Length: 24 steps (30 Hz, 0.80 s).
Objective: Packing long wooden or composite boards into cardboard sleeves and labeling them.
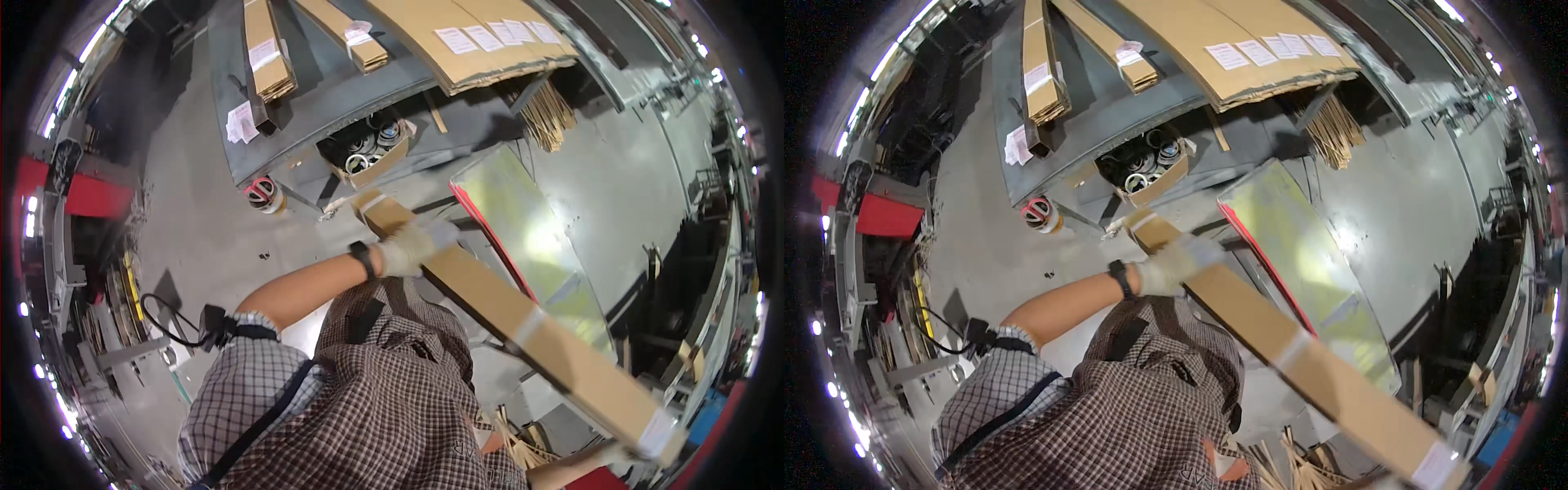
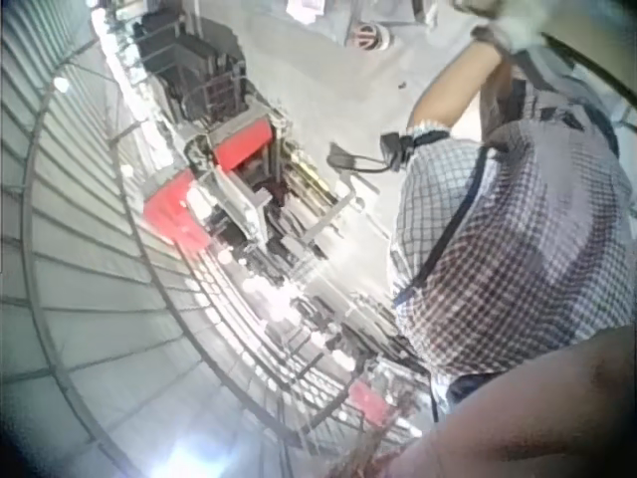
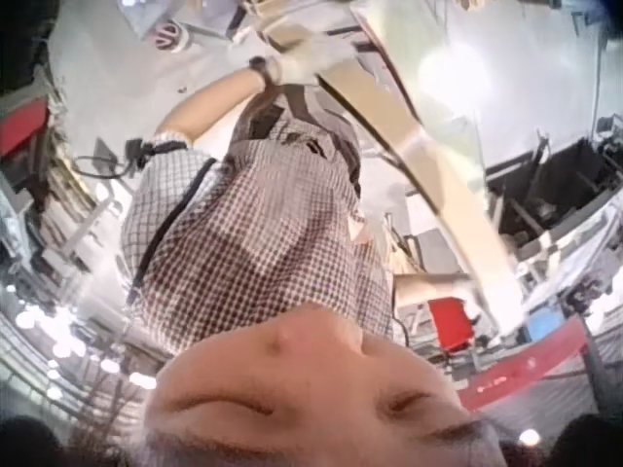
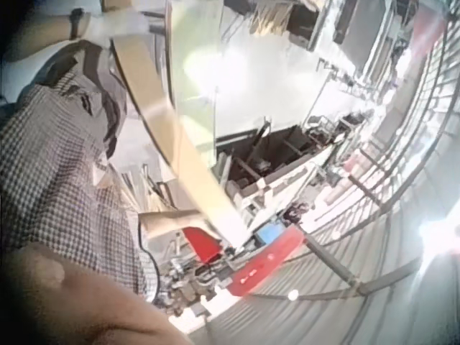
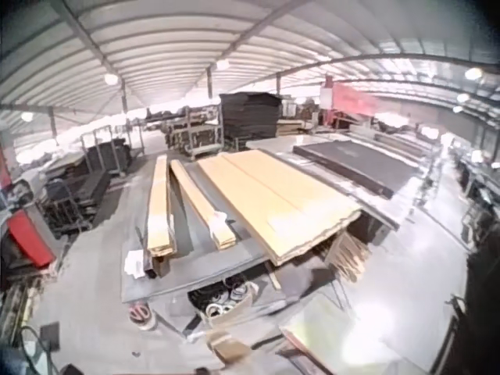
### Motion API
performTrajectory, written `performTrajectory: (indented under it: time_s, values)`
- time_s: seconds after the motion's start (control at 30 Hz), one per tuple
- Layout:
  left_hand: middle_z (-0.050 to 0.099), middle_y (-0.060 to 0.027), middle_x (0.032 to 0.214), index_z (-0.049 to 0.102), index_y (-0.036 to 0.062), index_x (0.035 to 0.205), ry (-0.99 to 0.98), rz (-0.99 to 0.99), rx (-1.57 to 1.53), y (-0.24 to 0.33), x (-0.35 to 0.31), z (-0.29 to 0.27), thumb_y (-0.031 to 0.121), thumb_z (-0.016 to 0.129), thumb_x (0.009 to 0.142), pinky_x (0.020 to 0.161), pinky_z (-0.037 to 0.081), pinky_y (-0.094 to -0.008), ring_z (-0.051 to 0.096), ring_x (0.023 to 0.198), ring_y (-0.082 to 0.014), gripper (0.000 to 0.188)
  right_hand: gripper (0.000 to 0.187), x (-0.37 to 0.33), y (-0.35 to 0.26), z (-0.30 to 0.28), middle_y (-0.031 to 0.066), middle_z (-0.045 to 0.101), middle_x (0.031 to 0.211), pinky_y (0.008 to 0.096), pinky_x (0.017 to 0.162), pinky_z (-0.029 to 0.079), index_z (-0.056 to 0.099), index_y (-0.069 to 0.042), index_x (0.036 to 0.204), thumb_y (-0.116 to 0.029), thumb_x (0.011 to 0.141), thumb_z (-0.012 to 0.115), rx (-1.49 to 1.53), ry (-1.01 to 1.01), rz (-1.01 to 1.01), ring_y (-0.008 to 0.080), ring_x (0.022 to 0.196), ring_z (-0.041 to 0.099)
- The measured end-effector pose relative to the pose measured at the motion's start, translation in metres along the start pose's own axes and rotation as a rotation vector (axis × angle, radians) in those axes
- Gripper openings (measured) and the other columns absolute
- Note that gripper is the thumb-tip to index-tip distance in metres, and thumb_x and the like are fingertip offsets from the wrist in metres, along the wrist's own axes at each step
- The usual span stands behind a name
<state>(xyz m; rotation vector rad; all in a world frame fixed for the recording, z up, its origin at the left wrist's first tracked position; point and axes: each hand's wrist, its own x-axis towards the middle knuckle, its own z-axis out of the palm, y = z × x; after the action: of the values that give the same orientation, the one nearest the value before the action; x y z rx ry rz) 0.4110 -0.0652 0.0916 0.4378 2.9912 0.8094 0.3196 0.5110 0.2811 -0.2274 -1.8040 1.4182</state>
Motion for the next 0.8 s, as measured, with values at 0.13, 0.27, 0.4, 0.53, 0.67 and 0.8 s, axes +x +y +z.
performTrajectory:
  time_s: [0.13, 0.27, 0.4, 0.53, 0.67, 0.8]
  values:
    - [0.031, -0.0233, 0.153, 0.020, -0.0009, 0.153, 0.131, -0.187, -0.337, 0.033, -0.048, 0.004, 0.036, 0.089, 0.064, 0.120, 0.020, -0.0429, 0.028, 0.144, -0.0368, 0.118, 0.044, -0.036, -0.025, 0.054, 0.0136, 0.059, 0.129, 0.0344, 0.079, 0.056, 0.056, -0.002, 0.128, -0.029, 0.093, 0.059, 0.296, -0.089, -0.022, 0.0215, 0.104, 0.065]
    - [0.025, -0.0213, 0.157, 0.016, 0.0001, 0.154, 0.427, -0.119, -0.689, 0.103, -0.046, 0.008, 0.035, 0.091, 0.064, 0.120, 0.021, -0.0400, 0.024, 0.146, -0.0320, 0.122, 0.079, -0.261, -0.011, 0.173, 0.0143, 0.049, 0.143, 0.0353, 0.111, 0.039, 0.042, -0.003, 0.143, -0.032, 0.080, 0.079, -0.065, -1.515, 0.022, 0.0263, 0.131, 0.048]
    - [0.013, -0.0170, 0.162, 0.009, -0.0011, 0.155, 0.525, -0.102, -1.051, 0.108, -0.077, -0.002, 0.034, 0.087, 0.072, 0.118, 0.022, -0.0354, 0.024, 0.146, -0.0247, 0.120, 0.097, -0.346, -0.052, 0.198, 0.0128, 0.044, 0.145, 0.0404, 0.110, 0.041, 0.032, -0.011, 0.147, -0.014, 0.068, 0.088, 0.726, -1.426, 0.904, 0.0228, 0.128, 0.050]
    - [0.027, -0.0173, 0.155, 0.011, -0.0030, 0.154, 0.568, -0.202, -1.237, 0.111, -0.096, -0.015, 0.029, 0.079, 0.081, 0.117, 0.024, -0.0377, 0.030, 0.143, -0.0274, 0.105, 0.088, -0.376, -0.033, 0.206, 0.0132, 0.051, 0.138, 0.0384, 0.107, 0.043, 0.038, -0.009, 0.144, -0.012, 0.070, 0.087, 0.402, -1.441, 0.484, 0.0253, 0.125, 0.053]
    - [0.033, -0.0186, 0.153, 0.022, -0.0035, 0.153, 0.539, -0.198, -1.123, 0.125, -0.104, -0.086, 0.016, 0.064, 0.090, 0.117, 0.025, -0.0369, 0.031, 0.143, -0.0260, 0.078, 0.095, -0.353, -0.083, 0.192, 0.0184, 0.052, 0.136, 0.0396, 0.106, 0.045, 0.039, 0.000, 0.141, -0.014, 0.063, 0.091, 0.317, -1.451, 0.720, 0.0272, 0.123, 0.055]
    - [0.033, -0.0203, 0.153, 0.025, -0.0051, 0.151, 0.505, -0.232, -1.178, 0.116, -0.109, -0.071, 0.014, 0.061, 0.091, 0.118, 0.021, -0.0386, 0.031, 0.143, -0.0274, 0.073, 0.076, -0.357, -0.105, 0.199, 0.0155, 0.055, 0.134, 0.0378, 0.102, 0.047, 0.044, -0.001, 0.138, -0.022, 0.075, 0.081, 0.179, -1.488, 0.600, 0.0242, 0.121, 0.056]
